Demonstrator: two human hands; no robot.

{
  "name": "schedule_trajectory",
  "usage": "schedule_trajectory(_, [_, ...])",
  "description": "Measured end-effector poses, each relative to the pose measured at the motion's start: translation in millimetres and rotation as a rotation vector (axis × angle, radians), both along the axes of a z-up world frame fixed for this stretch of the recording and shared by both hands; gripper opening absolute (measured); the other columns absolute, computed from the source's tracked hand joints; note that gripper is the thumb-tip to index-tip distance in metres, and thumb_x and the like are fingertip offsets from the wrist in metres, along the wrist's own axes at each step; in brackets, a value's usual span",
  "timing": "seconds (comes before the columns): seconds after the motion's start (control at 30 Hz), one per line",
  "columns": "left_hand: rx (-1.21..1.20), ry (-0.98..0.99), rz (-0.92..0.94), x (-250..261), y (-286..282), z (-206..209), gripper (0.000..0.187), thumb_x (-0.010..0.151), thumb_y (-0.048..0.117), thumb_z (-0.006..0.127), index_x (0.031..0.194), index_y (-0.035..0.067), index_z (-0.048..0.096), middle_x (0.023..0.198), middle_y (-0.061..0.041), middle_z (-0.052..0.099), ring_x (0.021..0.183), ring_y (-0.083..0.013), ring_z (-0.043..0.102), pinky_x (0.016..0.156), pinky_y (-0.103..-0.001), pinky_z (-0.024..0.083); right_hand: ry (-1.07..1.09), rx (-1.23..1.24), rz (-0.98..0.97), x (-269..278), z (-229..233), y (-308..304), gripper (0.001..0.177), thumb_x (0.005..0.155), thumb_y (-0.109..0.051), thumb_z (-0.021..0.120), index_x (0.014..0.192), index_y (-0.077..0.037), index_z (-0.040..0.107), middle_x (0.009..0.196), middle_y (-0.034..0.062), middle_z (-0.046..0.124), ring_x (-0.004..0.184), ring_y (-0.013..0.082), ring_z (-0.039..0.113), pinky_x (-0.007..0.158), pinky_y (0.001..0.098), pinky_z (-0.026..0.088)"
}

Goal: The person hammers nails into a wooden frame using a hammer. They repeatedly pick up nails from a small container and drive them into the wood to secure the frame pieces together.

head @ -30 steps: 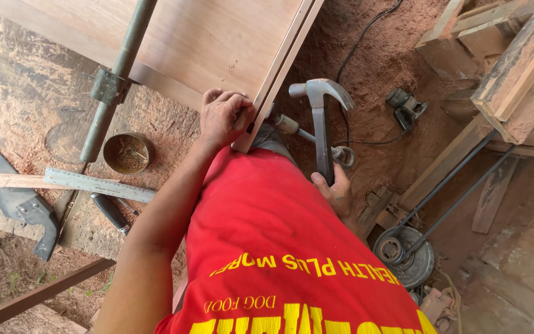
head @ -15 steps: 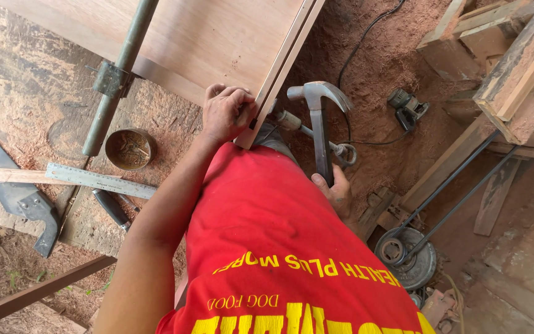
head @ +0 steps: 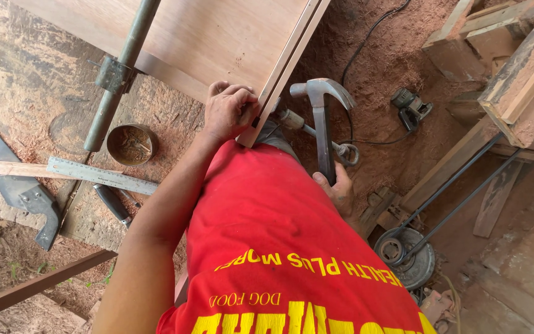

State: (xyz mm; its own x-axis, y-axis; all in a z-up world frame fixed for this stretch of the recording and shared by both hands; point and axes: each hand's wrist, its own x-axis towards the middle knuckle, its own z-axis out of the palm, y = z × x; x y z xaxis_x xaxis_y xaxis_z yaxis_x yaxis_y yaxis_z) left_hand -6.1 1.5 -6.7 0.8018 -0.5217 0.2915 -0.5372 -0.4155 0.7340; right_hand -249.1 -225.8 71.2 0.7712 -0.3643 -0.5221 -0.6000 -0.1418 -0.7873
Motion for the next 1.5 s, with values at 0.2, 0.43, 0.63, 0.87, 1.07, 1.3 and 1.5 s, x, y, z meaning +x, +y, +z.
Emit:
schedule_trajectory(0.2, [0.076, -0.086, -0.031, -1, 1, -2, 0.012, 0.094, 0.027, 0.075, 0.101, 0.018, 0.070, 0.110, 0.000, 0.077, 0.102, -0.0172, 0.071, 0.106, -0.044, 0.041, -0.029, -0.163, 0.133, -4, -17, -17, 0.075, 0.092, -0.058, 0.066, 0.136, 0.002, 0.056, 0.090, 0.0080, 0.067, 0.081, 0.0158, 0.066, 0.066, 0.0351, 0.055])
schedule_trajectory(0.43, [0.143, -0.132, -0.092, -1, 2, -19, 0.039, 0.094, 0.025, 0.074, 0.128, 0.015, 0.059, 0.098, 0.005, 0.078, 0.102, -0.0179, 0.071, 0.107, -0.048, 0.040, -0.190, -0.452, 0.363, 1, -9, -22, 0.064, 0.102, -0.050, 0.061, 0.138, 0.002, 0.054, 0.098, 0.0194, 0.074, 0.089, 0.0292, 0.077, 0.069, 0.0399, 0.061])
schedule_trajectory(0.63, [0.110, -0.139, -0.104, -3, 3, -15, 0.045, 0.090, 0.026, 0.075, 0.129, 0.014, 0.055, 0.093, 0.001, 0.076, 0.094, -0.0225, 0.070, 0.107, -0.047, 0.041, -0.090, -0.476, 0.487, 16, -1, -10, 0.052, 0.098, -0.040, 0.065, 0.132, -0.001, 0.060, 0.104, 0.0193, 0.076, 0.091, 0.0326, 0.076, 0.071, 0.0425, 0.060])
schedule_trajectory(0.87, [0.084, -0.068, -0.045, -3, 19, -13, 0.042, 0.096, 0.023, 0.070, 0.133, 0.008, 0.056, 0.108, -0.005, 0.075, 0.108, -0.0246, 0.069, 0.114, -0.045, 0.036, -0.406, -0.488, 0.376, 7, 16, -15, 0.050, 0.101, -0.032, 0.068, 0.135, 0.002, 0.057, 0.104, 0.0211, 0.074, 0.093, 0.0320, 0.077, 0.075, 0.0401, 0.061])
schedule_trajectory(1.07, [0.405, -0.241, 0.318, 16, 62, -62, 0.043, 0.113, 0.036, 0.052, 0.149, 0.013, 0.058, 0.151, -0.012, 0.061, 0.149, -0.0264, 0.045, 0.130, -0.046, 0.008, -0.407, -0.585, 0.406, 6, 9, -16, 0.053, 0.099, -0.032, 0.068, 0.136, 0.004, 0.056, 0.096, 0.0216, 0.074, 0.086, 0.0356, 0.077, 0.073, 0.0421, 0.061])
schedule_trajectory(1.3, [0.505, -0.105, 0.269, 22, 66, -65, 0.052, 0.119, 0.048, 0.033, 0.145, 0.018, 0.066, 0.161, -0.014, 0.051, 0.161, -0.0327, 0.026, 0.128, -0.051, -0.012, -0.368, -0.571, 0.433, 17, -3, -8, 0.048, 0.103, -0.027, 0.067, 0.135, 0.007, 0.056, 0.105, 0.0253, 0.073, 0.089, 0.0376, 0.076, 0.068, 0.0394, 0.060])
schedule_trajectory(1.5, [0.466, -0.207, 0.302, 18, 66, -60, 0.045, 0.112, 0.041, 0.042, 0.141, 0.020, 0.069, 0.159, -0.014, 0.056, 0.160, -0.0326, 0.028, 0.129, -0.052, -0.010, -0.748, -0.278, 0.184, 4, 51, -8, 0.040, 0.107, -0.024, 0.064, 0.135, 0.000, 0.049, 0.090, 0.0067, 0.067, 0.072, 0.0198, 0.064, 0.066, 0.0337, 0.055])
